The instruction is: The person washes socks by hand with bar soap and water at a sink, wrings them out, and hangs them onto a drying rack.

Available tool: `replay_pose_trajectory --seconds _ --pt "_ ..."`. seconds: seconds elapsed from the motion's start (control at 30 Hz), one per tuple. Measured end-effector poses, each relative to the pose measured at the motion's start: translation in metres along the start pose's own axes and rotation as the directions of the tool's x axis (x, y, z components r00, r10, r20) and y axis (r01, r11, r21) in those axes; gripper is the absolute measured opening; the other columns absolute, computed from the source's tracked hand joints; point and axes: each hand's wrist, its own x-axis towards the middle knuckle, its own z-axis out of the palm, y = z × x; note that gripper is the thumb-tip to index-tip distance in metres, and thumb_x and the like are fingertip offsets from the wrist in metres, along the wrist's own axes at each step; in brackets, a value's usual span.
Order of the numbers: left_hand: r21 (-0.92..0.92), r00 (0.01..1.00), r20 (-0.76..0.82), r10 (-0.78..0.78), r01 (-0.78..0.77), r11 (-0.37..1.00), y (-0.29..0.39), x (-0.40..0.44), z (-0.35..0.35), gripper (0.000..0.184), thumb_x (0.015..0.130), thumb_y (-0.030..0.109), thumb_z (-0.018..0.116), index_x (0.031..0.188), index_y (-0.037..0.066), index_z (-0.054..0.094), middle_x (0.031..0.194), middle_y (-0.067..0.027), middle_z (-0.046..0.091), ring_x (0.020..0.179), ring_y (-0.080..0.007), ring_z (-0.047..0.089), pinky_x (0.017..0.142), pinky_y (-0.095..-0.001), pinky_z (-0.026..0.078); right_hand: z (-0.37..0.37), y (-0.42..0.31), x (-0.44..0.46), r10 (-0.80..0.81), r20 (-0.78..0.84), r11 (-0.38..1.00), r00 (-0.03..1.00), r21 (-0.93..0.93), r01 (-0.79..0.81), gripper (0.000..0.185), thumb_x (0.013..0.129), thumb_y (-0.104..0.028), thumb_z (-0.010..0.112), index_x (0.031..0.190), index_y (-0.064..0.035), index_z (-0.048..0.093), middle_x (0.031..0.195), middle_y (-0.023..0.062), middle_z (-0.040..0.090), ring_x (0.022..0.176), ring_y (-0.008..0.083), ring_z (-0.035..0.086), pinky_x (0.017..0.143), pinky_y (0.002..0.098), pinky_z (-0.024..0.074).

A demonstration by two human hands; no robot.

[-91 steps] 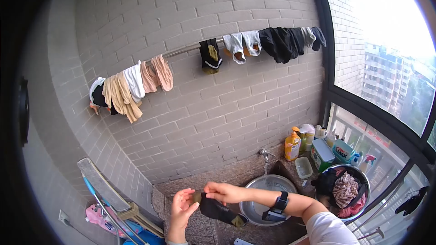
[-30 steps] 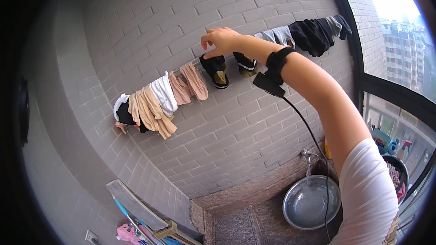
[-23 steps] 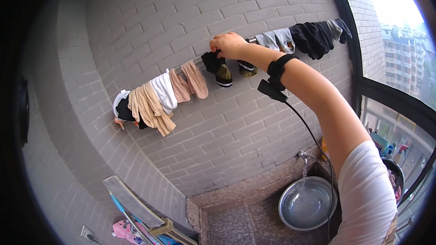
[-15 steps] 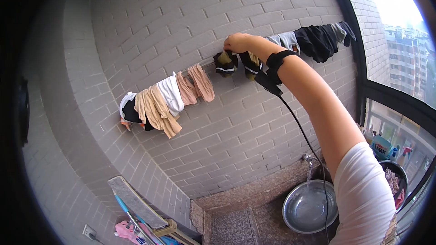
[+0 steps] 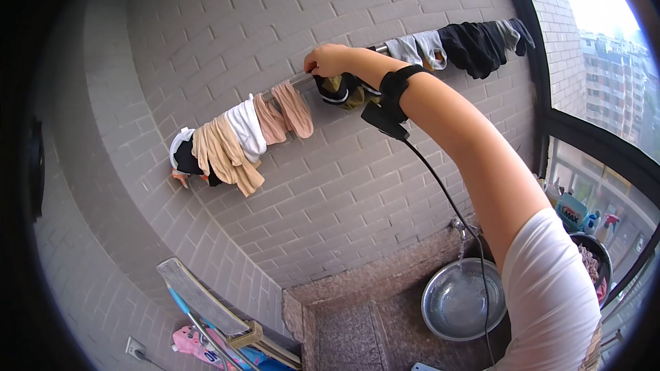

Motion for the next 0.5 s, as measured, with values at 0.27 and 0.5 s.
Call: replay_pose_trajectory --seconds 0.27,0.5 --pt "0.006 0.999 -0.011 0.045 -0.045 0.999 0.03 -0.024 0.019 0.027 0.083 0.016 0.059 0.107 0.006 0.052 0.096 -0.0021 0.054 0.087 -0.0119 0.049 0.076 -0.0243 0.04 0.007 -0.131 -0.1 -0.38 -0.596 0.798 0.708 0.176 0.576 0.026 0.077 -0.007 0.058 0.103 -0.0088 0.059 0.102 0.0061 0.059 0.097 0.022 0.055 0.087 0.0361 0.0411" --pt "-0.102 0.779 0.133 0.613 -0.604 0.79 -0.066 0.015 -0.033 0.029 0.086 0.024 0.057 0.11 0.01 0.051 0.098 -0.0004 0.054 0.086 -0.0087 0.049 0.072 -0.0211 0.039 0.037 -0.283 -0.269 -0.332 -0.636 -0.407 0.697 0.763 0.502 0.029 0.086 -0.018 0.054 0.112 -0.0044 0.054 0.096 0.0119 0.051 0.09 0.0221 0.048 0.08 0.0309 0.0392"
